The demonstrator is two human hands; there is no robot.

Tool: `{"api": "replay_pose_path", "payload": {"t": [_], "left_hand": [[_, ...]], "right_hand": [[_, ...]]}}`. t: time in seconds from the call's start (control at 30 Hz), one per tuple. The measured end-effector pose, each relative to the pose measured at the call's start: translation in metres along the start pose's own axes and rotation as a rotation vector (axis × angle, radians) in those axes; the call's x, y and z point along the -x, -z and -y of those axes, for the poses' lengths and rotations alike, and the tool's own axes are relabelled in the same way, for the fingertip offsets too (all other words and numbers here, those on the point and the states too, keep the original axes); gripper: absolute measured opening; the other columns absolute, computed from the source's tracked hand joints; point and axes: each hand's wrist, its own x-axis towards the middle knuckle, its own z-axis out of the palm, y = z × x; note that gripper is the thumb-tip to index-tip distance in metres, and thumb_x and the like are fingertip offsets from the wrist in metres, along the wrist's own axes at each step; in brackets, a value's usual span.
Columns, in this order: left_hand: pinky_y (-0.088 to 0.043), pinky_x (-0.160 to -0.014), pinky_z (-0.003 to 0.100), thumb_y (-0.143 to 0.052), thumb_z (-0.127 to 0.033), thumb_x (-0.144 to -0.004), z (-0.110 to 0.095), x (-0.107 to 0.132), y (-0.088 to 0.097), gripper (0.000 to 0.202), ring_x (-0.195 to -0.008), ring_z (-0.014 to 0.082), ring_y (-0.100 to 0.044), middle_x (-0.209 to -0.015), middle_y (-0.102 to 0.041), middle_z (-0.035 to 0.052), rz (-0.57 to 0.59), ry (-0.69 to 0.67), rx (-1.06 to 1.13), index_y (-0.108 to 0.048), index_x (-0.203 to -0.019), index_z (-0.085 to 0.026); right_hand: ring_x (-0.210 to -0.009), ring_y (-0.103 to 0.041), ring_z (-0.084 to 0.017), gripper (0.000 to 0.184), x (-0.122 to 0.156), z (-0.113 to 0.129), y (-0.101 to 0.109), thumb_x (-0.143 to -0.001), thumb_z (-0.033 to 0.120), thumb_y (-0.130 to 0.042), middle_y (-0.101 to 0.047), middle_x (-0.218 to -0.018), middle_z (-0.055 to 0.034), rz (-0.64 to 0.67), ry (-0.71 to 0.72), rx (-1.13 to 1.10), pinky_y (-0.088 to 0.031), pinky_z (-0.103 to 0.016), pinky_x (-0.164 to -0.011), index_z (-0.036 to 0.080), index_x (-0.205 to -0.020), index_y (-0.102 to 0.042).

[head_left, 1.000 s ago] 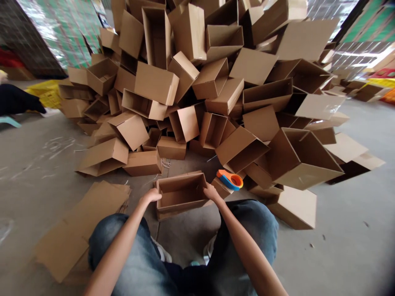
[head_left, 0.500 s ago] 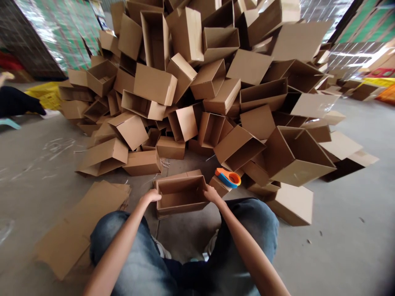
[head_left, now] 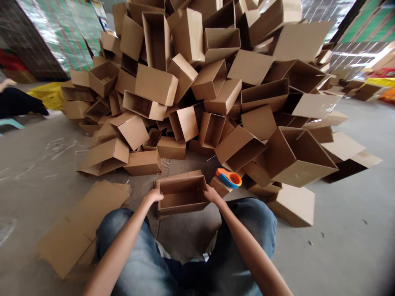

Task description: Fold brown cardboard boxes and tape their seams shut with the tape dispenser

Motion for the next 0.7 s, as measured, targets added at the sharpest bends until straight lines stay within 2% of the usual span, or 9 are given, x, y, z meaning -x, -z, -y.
{"api": "replay_pose_path", "payload": {"t": [0.13, 0.4, 0.57, 0.7], "left_hand": [[-0.048, -0.075, 0.022, -0.057, -0.021, -0.069, -0.007, 0.002, 0.003, 0.040, -0.108, 0.0254, -0.060, -0.116, -0.062, 0.0196, 0.024, 0.016, -0.020, -0.066, -0.106, -0.009], [-0.047, -0.081, 0.023, -0.057, -0.022, -0.069, -0.023, 0.008, 0.001, 0.041, -0.110, 0.0252, -0.058, -0.118, -0.061, 0.0183, -0.005, 0.073, -0.092, -0.066, -0.108, -0.010], [-0.050, -0.079, 0.038, -0.057, -0.025, -0.068, -0.048, 0.004, -0.007, 0.045, -0.109, 0.0321, -0.058, -0.119, -0.060, 0.0213, -0.049, 0.122, -0.146, -0.064, -0.110, -0.009], [-0.051, -0.068, 0.045, -0.056, -0.023, -0.069, -0.063, -0.006, -0.014, 0.040, -0.092, 0.0351, -0.063, -0.102, -0.066, 0.0244, -0.043, 0.226, -0.248, -0.067, -0.103, -0.005]], "right_hand": [[-0.103, -0.061, -0.027, 0.044, 0.001, -0.001, 0.000, -0.081, 0.017, -0.044, -0.064, -0.113, -0.0140, 0.008, 0.012, 0.006, -0.043, -0.031, -0.086, 0.015, -0.124, -0.050], [-0.103, -0.061, -0.027, 0.042, 0.004, 0.003, 0.003, -0.081, 0.020, -0.045, -0.063, -0.114, -0.0147, 0.015, 0.003, 0.007, -0.044, -0.032, -0.084, 0.014, -0.122, -0.050], [-0.103, -0.061, -0.026, 0.037, 0.002, -0.001, -0.001, -0.082, 0.020, -0.042, -0.063, -0.113, -0.0137, -0.002, 0.025, 0.028, -0.044, -0.030, -0.084, 0.014, -0.117, -0.052], [-0.102, -0.061, -0.026, 0.037, -0.001, -0.006, -0.005, -0.080, 0.017, -0.042, -0.065, -0.110, -0.0131, -0.015, 0.021, 0.030, -0.044, -0.030, -0.083, 0.015, -0.116, -0.051]]}}
